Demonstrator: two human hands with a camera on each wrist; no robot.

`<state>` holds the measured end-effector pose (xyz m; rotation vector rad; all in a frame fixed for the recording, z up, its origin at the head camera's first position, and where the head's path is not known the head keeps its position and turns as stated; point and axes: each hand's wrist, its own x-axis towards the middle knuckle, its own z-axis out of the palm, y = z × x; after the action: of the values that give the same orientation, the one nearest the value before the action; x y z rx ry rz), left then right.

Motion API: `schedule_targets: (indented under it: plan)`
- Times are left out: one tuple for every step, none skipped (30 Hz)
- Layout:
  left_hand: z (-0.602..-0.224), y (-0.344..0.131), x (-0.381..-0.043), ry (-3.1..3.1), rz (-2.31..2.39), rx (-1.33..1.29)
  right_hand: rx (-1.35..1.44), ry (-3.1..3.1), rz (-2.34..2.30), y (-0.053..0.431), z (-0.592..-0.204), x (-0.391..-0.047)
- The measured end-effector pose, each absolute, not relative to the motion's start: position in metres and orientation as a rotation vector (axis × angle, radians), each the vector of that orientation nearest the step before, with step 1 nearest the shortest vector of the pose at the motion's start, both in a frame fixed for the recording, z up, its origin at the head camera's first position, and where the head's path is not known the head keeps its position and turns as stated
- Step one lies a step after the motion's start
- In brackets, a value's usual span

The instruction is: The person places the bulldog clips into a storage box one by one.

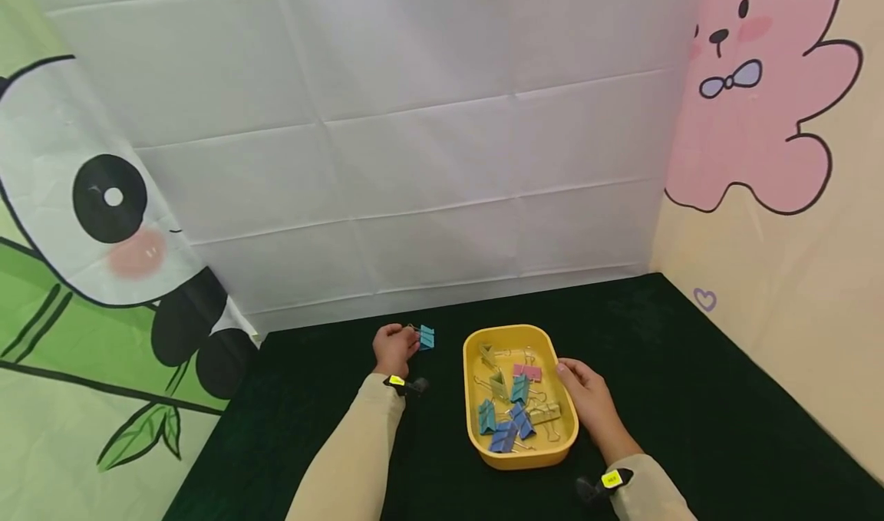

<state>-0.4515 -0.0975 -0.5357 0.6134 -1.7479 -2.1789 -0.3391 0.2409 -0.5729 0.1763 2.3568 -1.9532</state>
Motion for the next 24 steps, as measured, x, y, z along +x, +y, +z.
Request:
schedule_targets:
  plan:
    - [-0.533,-0.098,-0.451,-1.745,-2.178,0.598,0.17,2.362,-1.951,0.24,-0.572,-0.339]
    - [-0.531,-0.098,-0.45,-1.74,-2.18,0.582,0.165,2.367,-1.947,0.24,-0.572,-0.34]
    - [-0.528,-0.099,-0.449,-1.737,-2.18,0.565,0.158,2.374,-1.939,0.24,-0.571,-0.34]
    - [-0.525,-0.098,-0.447,-1.734,-2.182,0.549,0.155,2.379,-1.932,0.24,-0.571,-0.339]
    - [-0.523,-0.098,-0.446,-1.733,-2.185,0.531,0.154,2.385,-1.923,0.24,-0.57,-0.339]
    - [-0.52,-0.097,-0.444,-1.733,-2.19,0.516,0.154,2.389,-1.917,0.24,-0.57,-0.338]
    - [-0.518,-0.097,-0.442,-1.731,-2.197,0.499,0.152,2.397,-1.909,0.24,-0.57,-0.338]
    - [-0.515,-0.096,-0.441,-1.729,-2.204,0.486,0.151,2.4,-1.905,0.24,-0.569,-0.337]
    - [-0.513,-0.095,-0.439,-1.728,-2.209,0.476,0.14,2.404,-1.903,0.24,-0.569,-0.337]
    - [-0.511,-0.093,-0.437,-1.723,-2.22,0.468,0.141,2.404,-1.902,0.24,-0.57,-0.336]
    - [-0.509,-0.092,-0.435,-1.719,-2.23,0.463,0.139,2.401,-1.899,0.24,-0.57,-0.336]
    - [-0.506,-0.09,-0.432,-1.716,-2.24,0.457,0.138,2.392,-1.903,0.24,-0.571,-0.335]
    - [-0.503,-0.088,-0.43,-1.716,-2.246,0.449,0.135,2.386,-1.905,0.241,-0.571,-0.334]
    - [-0.5,-0.086,-0.428,-1.716,-2.256,0.439,0.137,2.381,-1.906,0.241,-0.572,-0.334]
    - [-0.497,-0.084,-0.425,-1.716,-2.271,0.43,0.139,2.378,-1.905,0.241,-0.573,-0.333]
    - [-0.493,-0.081,-0.423,-1.723,-2.286,0.416,0.15,2.374,-1.905,0.241,-0.573,-0.333]
    - [-0.489,-0.077,-0.42,-1.736,-2.299,0.397,0.15,2.373,-1.907,0.241,-0.574,-0.332]
    - [-0.485,-0.074,-0.418,-1.751,-2.312,0.376,0.148,2.372,-1.913,0.241,-0.573,-0.332]
    - [-0.481,-0.071,-0.416,-1.767,-2.323,0.351,0.144,2.376,-1.915,0.242,-0.573,-0.333]
    - [-0.478,-0.067,-0.413,-1.783,-2.335,0.329,0.139,2.378,-1.915,0.241,-0.573,-0.333]
    - [-0.473,-0.063,-0.41,-1.797,-2.348,0.307,0.133,2.375,-1.915,0.241,-0.572,-0.333]
    - [-0.47,-0.059,-0.407,-1.815,-2.353,0.282,0.127,2.375,-1.915,0.241,-0.571,-0.333]
    - [-0.467,-0.055,-0.404,-1.823,-2.36,0.255,0.121,2.377,-1.913,0.24,-0.57,-0.334]
    - [-0.464,-0.051,-0.402,-1.825,-2.369,0.227,0.115,2.379,-1.912,0.24,-0.569,-0.335]
